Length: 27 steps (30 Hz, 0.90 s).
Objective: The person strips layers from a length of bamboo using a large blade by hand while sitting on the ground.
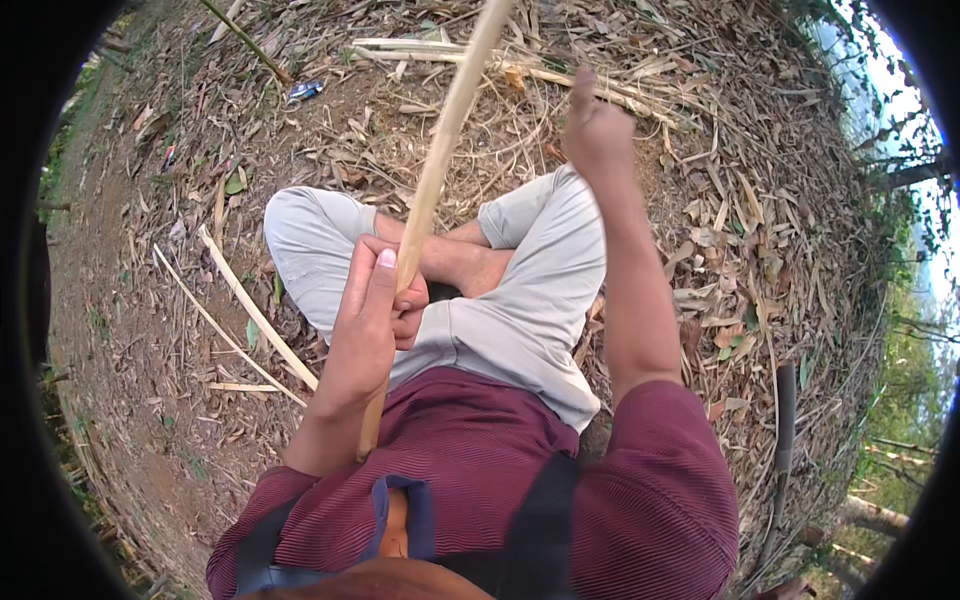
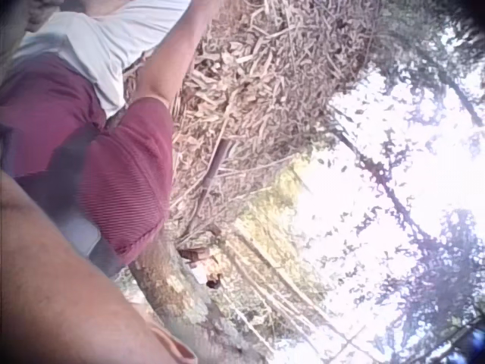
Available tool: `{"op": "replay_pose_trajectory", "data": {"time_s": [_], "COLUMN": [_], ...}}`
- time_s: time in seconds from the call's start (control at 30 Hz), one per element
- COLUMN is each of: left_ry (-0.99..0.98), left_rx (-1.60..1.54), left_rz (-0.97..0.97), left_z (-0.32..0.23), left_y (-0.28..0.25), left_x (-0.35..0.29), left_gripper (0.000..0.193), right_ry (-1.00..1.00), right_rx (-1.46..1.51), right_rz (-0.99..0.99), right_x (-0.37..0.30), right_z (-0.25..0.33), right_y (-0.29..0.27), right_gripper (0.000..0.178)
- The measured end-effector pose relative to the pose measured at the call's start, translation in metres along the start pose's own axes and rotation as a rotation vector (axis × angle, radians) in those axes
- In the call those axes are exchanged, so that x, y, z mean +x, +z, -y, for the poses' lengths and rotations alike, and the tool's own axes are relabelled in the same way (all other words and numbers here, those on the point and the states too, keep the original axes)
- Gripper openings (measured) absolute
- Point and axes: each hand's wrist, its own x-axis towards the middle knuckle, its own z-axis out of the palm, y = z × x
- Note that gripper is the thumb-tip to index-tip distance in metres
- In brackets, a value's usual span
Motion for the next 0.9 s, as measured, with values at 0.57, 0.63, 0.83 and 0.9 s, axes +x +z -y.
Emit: {"op": "replay_pose_trajectory", "data": {"time_s": [0.57, 0.63, 0.83, 0.9], "left_ry": [-0.042, -0.092, -0.083, 0.01], "left_rx": [-0.093, -0.061, -0.126, -0.111], "left_rz": [0.202, 0.24, 0.281, 0.183], "left_z": [-0.018, -0.029, -0.035, -0.03], "left_y": [-0.026, -0.028, -0.029, -0.019], "left_x": [0.044, 0.047, 0.048, 0.044], "left_gripper": [0.037, 0.036, 0.027, 0.025], "right_ry": [-0.367, -0.445, -0.667, -0.706], "right_rx": [0.505, 0.28, 0.073, 0.078], "right_rz": [0.203, 0.208, 0.153, 0.11], "right_x": [-0.093, -0.099, -0.107, -0.108], "right_z": [0.019, 0.043, 0.062, 0.07], "right_y": [0.016, 0.007, 0.024, 0.028], "right_gripper": [0.062, 0.058, 0.057, 0.061]}}
